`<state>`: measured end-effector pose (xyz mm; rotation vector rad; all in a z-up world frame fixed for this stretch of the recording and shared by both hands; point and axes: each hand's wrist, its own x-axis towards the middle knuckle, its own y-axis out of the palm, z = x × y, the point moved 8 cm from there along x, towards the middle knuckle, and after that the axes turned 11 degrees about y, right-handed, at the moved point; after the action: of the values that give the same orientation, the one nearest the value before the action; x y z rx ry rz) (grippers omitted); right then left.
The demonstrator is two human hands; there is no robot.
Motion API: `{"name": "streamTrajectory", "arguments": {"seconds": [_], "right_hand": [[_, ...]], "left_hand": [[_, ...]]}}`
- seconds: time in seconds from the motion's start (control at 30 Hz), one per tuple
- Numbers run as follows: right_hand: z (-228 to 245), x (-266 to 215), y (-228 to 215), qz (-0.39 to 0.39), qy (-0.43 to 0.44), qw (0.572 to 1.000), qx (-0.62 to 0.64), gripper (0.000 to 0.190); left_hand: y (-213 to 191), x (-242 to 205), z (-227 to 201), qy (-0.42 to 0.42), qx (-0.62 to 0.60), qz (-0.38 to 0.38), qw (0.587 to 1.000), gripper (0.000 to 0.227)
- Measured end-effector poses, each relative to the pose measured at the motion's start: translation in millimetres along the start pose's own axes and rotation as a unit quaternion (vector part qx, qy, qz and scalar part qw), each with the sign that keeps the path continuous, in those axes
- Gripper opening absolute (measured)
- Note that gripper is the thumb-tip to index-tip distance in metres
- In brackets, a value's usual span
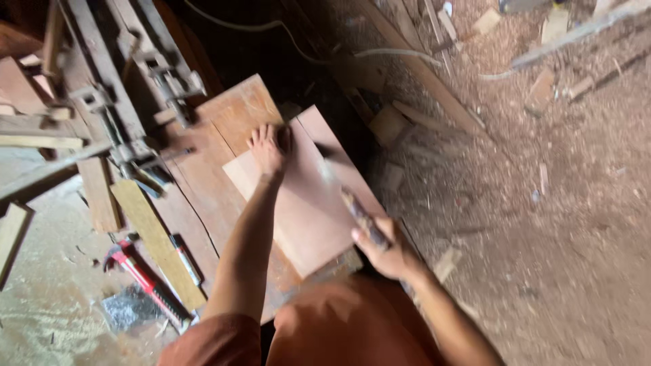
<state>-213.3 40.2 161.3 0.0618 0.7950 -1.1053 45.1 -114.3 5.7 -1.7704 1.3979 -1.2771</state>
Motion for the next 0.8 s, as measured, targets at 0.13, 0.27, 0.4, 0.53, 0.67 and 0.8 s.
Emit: {"name": "streamTrajectory", "arguments": {"seconds": [0.13,0.27,0.4,0.53,0.67,0.8], "right_hand": [[9.2,-8.1,-6.4,-0.007,-0.016,1.0,-0.013,0.03],[3.5,-21.4,1.2,-0.008,0.026,1.0,0.016,0.027],[3.9,-50.4,9.4,-0.004,0.08,0.997,0.022,0.023],[-15.4,-90.6,-3.7,0.0,0.139,0.99,0.023,0.023],[-6.4,-55.6,-4.1,-0.018,0.006,0.999,0.05,0.031],[21.4,16.3,20.8,-0.07,-0.181,0.98,-0.036,0.041]], "left_hand": [[2.8,3.1,-0.8,-0.004,0.005,0.008,1.0,0.028],[13.6,-5.4,-0.7,0.001,0.013,0.029,0.999,0.03],[16.6,-7.9,-1.7,-0.008,0.003,0.041,0.999,0.026],[14.9,-13.6,-13.1,0.021,0.0,0.031,0.999,0.026],[24.5,-5.5,-13.1,0.018,-0.016,0.034,0.999,0.022],[22.3,-12.5,-5.1,0.025,-0.016,0.047,0.998,0.024]]}}
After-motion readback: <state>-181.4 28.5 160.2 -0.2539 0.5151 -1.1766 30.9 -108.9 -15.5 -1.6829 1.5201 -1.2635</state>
